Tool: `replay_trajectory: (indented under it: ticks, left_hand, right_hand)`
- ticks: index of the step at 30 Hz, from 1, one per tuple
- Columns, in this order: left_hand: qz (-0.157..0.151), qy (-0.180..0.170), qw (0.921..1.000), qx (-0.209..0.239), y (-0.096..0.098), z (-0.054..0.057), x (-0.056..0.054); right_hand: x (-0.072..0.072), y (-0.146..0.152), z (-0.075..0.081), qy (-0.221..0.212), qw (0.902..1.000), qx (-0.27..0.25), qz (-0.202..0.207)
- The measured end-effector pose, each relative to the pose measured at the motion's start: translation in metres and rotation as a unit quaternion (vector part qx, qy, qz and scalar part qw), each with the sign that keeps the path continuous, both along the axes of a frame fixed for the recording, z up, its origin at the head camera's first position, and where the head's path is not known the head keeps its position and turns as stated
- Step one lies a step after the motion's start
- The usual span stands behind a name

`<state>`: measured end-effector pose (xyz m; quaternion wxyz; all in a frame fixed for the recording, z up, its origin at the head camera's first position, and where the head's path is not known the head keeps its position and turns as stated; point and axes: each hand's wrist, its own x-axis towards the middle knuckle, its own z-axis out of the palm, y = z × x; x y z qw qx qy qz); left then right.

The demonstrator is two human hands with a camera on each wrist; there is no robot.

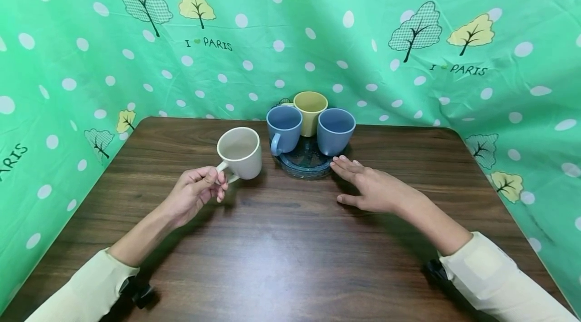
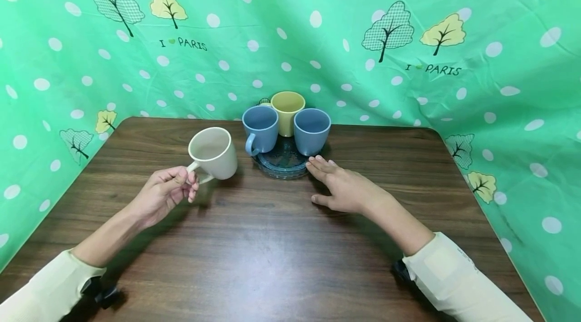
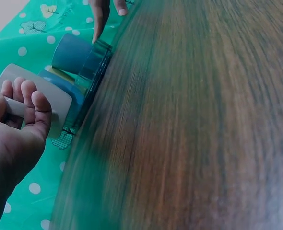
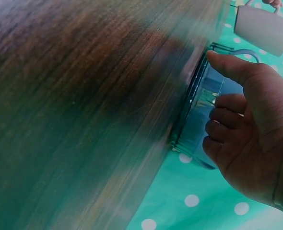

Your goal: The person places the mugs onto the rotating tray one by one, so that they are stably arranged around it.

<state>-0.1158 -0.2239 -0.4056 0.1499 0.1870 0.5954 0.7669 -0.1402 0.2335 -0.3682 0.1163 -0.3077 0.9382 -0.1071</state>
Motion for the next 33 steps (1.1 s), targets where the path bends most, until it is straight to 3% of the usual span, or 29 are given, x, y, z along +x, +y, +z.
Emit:
replay_trajectory:
  ticks: [20,33]
  left_hand:
    - [-0.039,0.005,0.9992,0.001,0.026,0.012,0.004]
    - [-0.060,0.024,0.9979,0.000,0.050,0.014,-0.001]
  right_hand:
    - [-0.001,0.000,0.002,-0.004,1.0000,0.000,0.007]
    - [0.000,-0.002,0.002,-0.001,0.9999,0.000,0.013]
